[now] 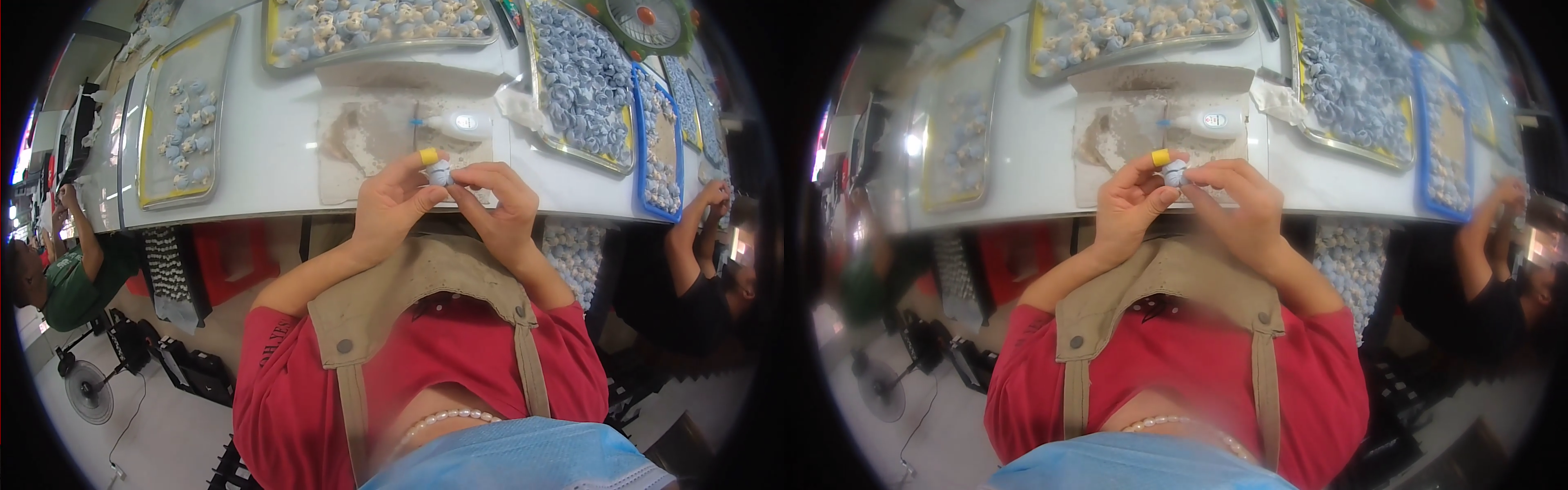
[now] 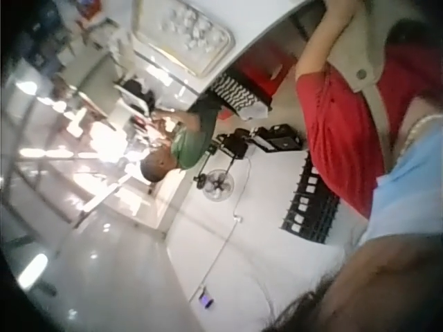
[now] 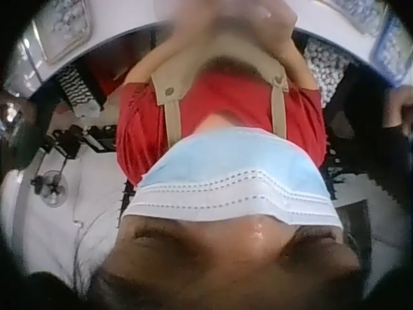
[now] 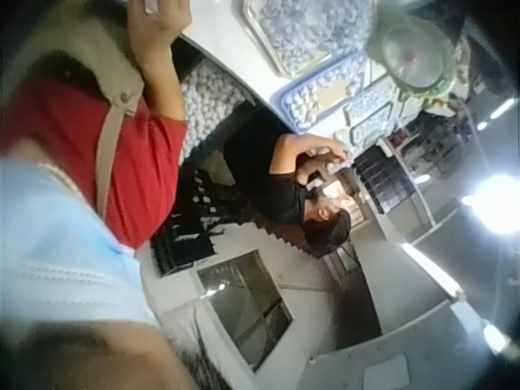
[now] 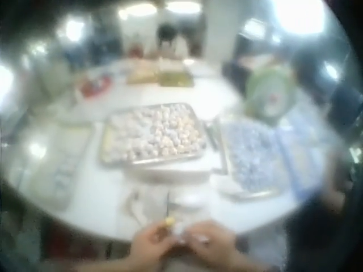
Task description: The person applies glue from a squeeze bottle onto small figurine pieces, connects the parts together by hand, and places the assembled pieces onto a tray before opening a bottle.
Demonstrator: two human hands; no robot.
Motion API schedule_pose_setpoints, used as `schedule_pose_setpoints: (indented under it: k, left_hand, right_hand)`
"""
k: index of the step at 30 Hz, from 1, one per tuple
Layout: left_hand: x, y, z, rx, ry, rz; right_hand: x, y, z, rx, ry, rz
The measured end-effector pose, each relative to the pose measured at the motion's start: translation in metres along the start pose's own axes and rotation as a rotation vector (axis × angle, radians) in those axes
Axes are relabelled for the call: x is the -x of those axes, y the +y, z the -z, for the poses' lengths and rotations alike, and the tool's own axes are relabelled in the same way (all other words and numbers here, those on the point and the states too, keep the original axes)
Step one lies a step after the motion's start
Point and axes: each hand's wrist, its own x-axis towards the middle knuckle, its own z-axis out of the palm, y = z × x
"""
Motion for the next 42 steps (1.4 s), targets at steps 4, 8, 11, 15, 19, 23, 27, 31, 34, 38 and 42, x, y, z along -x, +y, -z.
schedule_pose_setpoints:
  k: [4,8,11,15,19,23,27,31,34,38,42]
  left_hand:
    - [0.004,-0.002,0.0,-0.044,0.016,0.002]
    - [0.005,-0.001,-0.004,-0.082,0.019,0.027]
    - [0.007,0.002,-0.007,-0.099,0.023,0.036]
    - [0.01,0.004,-0.008,-0.14,0.027,-0.019]
    - [0.009,0.007,-0.009,-0.173,0.036,-0.058]
    - [0.008,0.011,-0.008,-0.151,-0.01,-0.065]
    - [0.008,0.011,-0.011,-0.063,-0.002,-0.037]
    - [0.008,0.012,-0.011,-0.079,0.004,-0.007]
    - [0.007,0.013,-0.009,-0.154,0.027,-0.023]
    - [0.005,0.017,-0.006,-0.215,-0.032,-0.063]
    - [0.006,0.014,-0.007,-0.144,-0.155,-0.15]
  right_hand:
    - [0.004,-0.005,-0.003,0.137,0.069,0.164]
    - [0.01,-0.003,-0.001,0.186,0.078,0.192]
    - [0.009,-0.012,0.004,0.218,0.074,0.179]
    - [0.004,-0.021,0.009,0.199,0.003,0.149]
    - [0.0,-0.013,0.011,0.079,-0.052,0.107]
    - [-0.004,-0.017,0.015,-0.007,-0.126,-0.01]
    - [-0.005,-0.02,0.011,0.08,-0.013,0.088]
    - [0.002,-0.019,0.01,0.107,-0.009,0.067]
    - [-0.004,-0.016,0.012,0.082,-0.057,0.065]
    - [-0.008,-0.011,0.017,0.022,-0.121,-0.016]
    - [-0.009,-0.01,0.012,-0.609,-0.159,-0.249]
